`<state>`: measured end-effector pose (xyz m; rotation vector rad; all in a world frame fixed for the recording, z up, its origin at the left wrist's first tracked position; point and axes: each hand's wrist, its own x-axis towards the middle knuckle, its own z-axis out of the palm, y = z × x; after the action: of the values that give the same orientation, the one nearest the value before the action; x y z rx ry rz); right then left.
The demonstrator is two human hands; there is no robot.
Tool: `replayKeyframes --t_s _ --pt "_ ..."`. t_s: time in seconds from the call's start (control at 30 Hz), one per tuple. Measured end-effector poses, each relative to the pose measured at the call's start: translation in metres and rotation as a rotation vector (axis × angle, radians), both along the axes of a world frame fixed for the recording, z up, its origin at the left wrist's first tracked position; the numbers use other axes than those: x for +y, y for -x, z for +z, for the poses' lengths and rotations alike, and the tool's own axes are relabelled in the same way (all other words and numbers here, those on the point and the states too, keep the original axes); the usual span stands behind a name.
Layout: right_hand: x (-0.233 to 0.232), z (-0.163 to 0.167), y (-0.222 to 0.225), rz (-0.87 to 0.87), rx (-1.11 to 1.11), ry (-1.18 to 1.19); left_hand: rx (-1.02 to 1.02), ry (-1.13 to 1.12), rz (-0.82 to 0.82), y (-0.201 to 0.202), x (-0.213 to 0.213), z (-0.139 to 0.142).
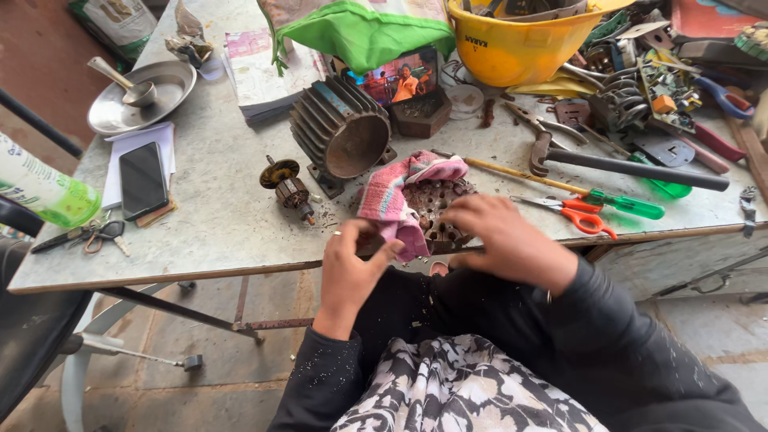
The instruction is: The person uses a wooden stick to push material into the slots of a motor stator, then taps the stator with a hammer. They wipe the stator with a cloth and use scissors to trim protruding material from the slots.
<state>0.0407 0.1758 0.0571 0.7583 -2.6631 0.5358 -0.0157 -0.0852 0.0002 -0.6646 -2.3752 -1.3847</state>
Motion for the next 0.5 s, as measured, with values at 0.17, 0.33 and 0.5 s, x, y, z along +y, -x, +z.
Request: replayKeyframes --t_s 0.17,0.33,0.5 --pt "-0.001 -0.009 -0.009 -0.086 0.089 -0.072 0.275 0.123 0.002 -0.001 0.011 -0.009" --pt "0.007 -0.025 0.001 0.033 0.312 -0.136 -0.018 -0.149 -0.121 -0.003 0.003 -0.022" --pt "0.016 -0.033 0.012 -0.098 0.398 0.124 -0.285 -0.672 -0.291 0.006 -0.004 -0.026"
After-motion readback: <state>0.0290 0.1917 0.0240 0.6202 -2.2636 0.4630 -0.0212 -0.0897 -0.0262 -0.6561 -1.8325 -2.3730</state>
